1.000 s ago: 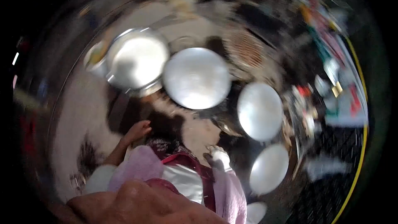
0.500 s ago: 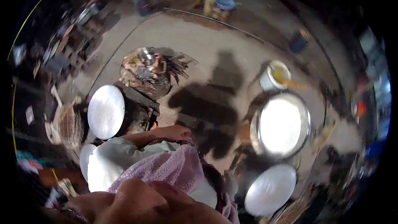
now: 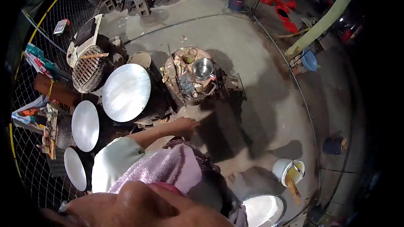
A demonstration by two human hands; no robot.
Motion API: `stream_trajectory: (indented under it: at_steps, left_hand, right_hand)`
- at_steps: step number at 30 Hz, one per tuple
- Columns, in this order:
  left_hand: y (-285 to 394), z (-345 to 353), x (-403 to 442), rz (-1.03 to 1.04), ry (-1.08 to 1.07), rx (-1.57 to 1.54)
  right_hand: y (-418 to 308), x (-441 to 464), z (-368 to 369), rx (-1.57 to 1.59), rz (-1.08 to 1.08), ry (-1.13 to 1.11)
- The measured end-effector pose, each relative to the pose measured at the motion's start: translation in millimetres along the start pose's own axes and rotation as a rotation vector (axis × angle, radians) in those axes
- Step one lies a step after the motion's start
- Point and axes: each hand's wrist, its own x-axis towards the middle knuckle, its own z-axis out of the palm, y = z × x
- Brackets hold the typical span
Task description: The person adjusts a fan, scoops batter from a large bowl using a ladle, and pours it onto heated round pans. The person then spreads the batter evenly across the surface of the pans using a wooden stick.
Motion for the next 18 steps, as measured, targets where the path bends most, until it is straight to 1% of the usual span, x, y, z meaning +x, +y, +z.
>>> stream_trajectory:
  at_steps: [1, 3, 5, 6, 7, 9, 10, 11, 12, 13, 15, 16, 17, 18]
  left_hand:
    - [12.9, -10.3, 9.4, -0.028, -0.007, -0.007]
    - [54.4, -41.2, 27.5, -0.03, -0.007, 0.103]
    - [52.5, -22.4, 63.3, -0.022, 0.078, -0.096]
    - [31.3, -5.8, 83.8, -0.066, 0.177, -0.346]
    - [29.9, -12.7, 104.1, 0.061, 0.235, -0.316]
    - [87.5, -45.7, 138.2, 0.189, 0.323, -0.47]
    - [138.8, -77.4, 148.8, 0.171, 0.353, -0.642]
    - [177.6, -83.6, 162.6, 0.267, 0.4, -0.85]
    - [200.7, -85.6, 168.7, 0.358, 0.441, -1.064]
    - [204.2, -80.5, 172.1, 0.364, 0.431, -1.001]
    - [239.2, -103.5, 228.2, 0.74, 0.109, -0.872]
    - [262.4, -119.6, 267.5, 0.939, -0.154, -0.719]
    - [285.5, -135.6, 306.7, 1.124, -0.429, -0.57]
    - [295.0, -143.0, 335.4, 1.137, -0.625, -0.369]
  right_hand:
    - [4.8, 16.3, -10.4, -0.013, -0.028, 0.001]
    - [20.7, 37.4, -29.8, -0.027, -0.074, 0.026]
    - [38.6, 54.2, -50.7, -0.058, -0.112, 0.047]
    - [49.7, 64.2, -60.5, -0.077, -0.112, 0.061]
    - [62.3, 74.7, -71.0, -0.092, -0.109, 0.074]
    - [90.5, 90.2, -90.3, -0.085, -0.065, 0.116]
    - [105.1, 95.9, -103.7, -0.055, -0.039, 0.152]
    - [122.4, 101.6, -120.0, 0.005, -0.016, 0.206]
    - [139.8, 107.3, -136.3, 0.067, 0.004, 0.262]
    - [166.6, 113.7, -139.9, 0.087, -0.001, 0.303]
    - [208.3, 127.8, -159.4, 0.096, 0.045, 0.309]
    - [228.7, 137.3, -170.1, 0.095, 0.059, 0.313]
    - [246.5, 146.3, -182.1, 0.099, 0.009, 0.37]
    - [263.7, 160.2, -189.4, 0.091, 0.03, 0.385]
